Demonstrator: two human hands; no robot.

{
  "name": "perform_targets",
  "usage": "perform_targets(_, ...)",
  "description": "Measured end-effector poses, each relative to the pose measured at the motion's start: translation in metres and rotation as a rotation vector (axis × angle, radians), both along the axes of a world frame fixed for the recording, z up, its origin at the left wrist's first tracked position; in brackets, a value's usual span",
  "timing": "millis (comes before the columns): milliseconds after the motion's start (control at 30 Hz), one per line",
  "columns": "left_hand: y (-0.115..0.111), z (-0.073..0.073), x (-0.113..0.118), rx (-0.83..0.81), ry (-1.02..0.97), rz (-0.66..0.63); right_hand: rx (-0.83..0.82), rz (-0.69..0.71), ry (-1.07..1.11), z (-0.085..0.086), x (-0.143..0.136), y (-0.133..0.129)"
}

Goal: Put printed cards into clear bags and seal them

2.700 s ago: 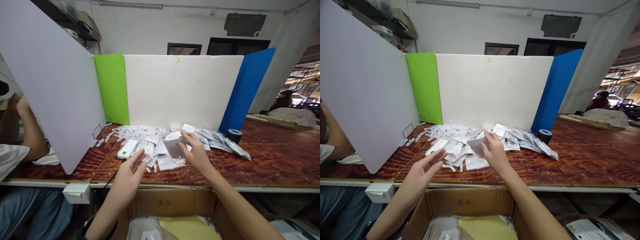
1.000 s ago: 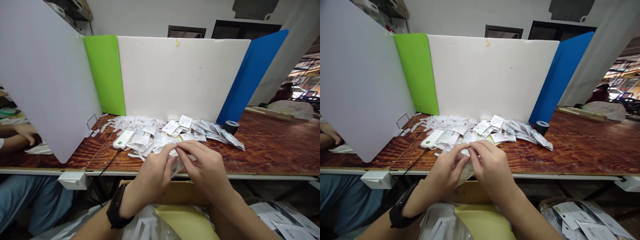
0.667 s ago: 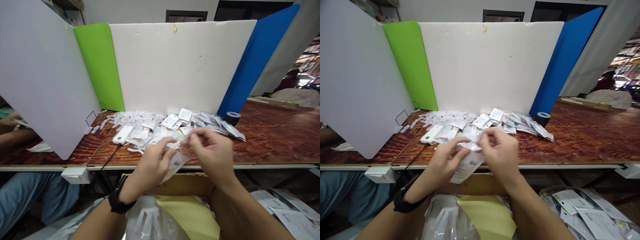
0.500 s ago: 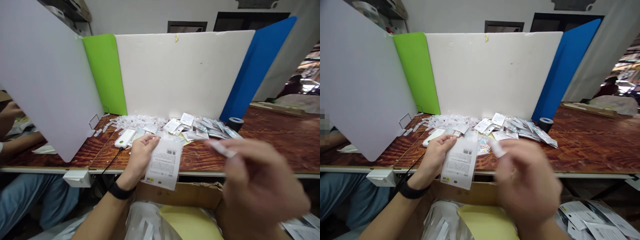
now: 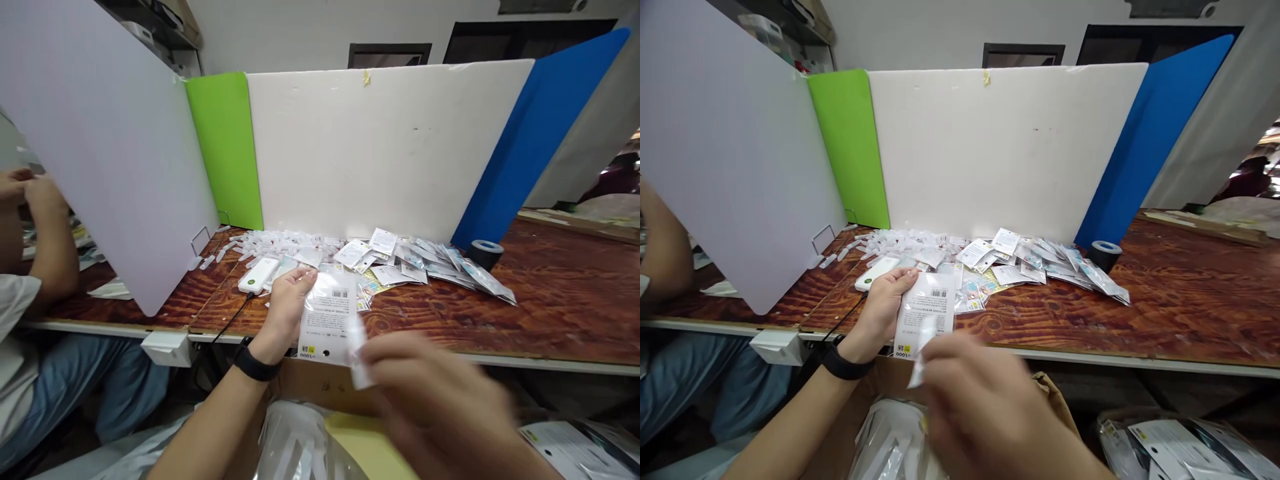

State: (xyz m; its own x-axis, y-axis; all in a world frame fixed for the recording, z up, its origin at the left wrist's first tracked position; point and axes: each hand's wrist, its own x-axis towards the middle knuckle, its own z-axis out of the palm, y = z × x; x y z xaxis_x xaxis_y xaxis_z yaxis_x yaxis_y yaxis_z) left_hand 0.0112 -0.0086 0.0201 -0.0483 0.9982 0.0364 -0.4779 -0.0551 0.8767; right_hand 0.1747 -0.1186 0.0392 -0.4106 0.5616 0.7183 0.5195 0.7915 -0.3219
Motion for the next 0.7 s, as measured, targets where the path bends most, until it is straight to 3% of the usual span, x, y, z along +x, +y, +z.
perform_targets(33, -0.001, 0.000, 0.001, 0.009, -0.001, 0.010, -0.100, 0.164, -0.268, -0.011, -0.009, 0.001)
perform_targets(100, -0.002, 0.000, 0.002, 0.022, 0.000, 0.023, -0.130, 0.299, -0.646, -0.032, -0.026, 0.007)
perform_targets(167, -0.002, 0.000, 0.002, 0.030, 0.003, 0.029, -0.145, 0.304, -0.856, -0.044, -0.034, 0.014)
perform_targets(233, -0.001, -0.001, 0.002, 0.041, 0.000, 0.039, -0.225, 0.223, -0.840, -0.042, -0.032, 0.020)
perform_targets(300, -0.002, 0.001, 0.001, 0.049, -0.006, 0.045, -0.323, 0.069, -0.627, -0.030, -0.022, 0.027)
perform_targets(433, -0.014, 0.008, 0.003, 0.055, 0.010, -0.016, -0.486, -0.307, 0.105, -0.006, 0.002, 0.046)
perform_targets(467, -0.019, 0.010, 0.003, 0.054, 0.015, -0.041, -0.566, -0.306, 0.267, -0.003, 0.007, 0.050)
perform_targets(533, -0.030, 0.014, 0.002, 0.051, 0.022, -0.098, -0.773, -0.135, 0.484, -0.001, 0.012, 0.056)
perform_targets(633, -0.043, 0.019, -0.005, 0.042, 0.028, -0.221, -0.990, 0.175, 0.634, -0.001, 0.014, 0.054)
perform_targets(700, -0.049, 0.022, -0.013, 0.038, 0.041, -0.309, -1.031, 0.233, 0.715, -0.001, 0.015, 0.050)
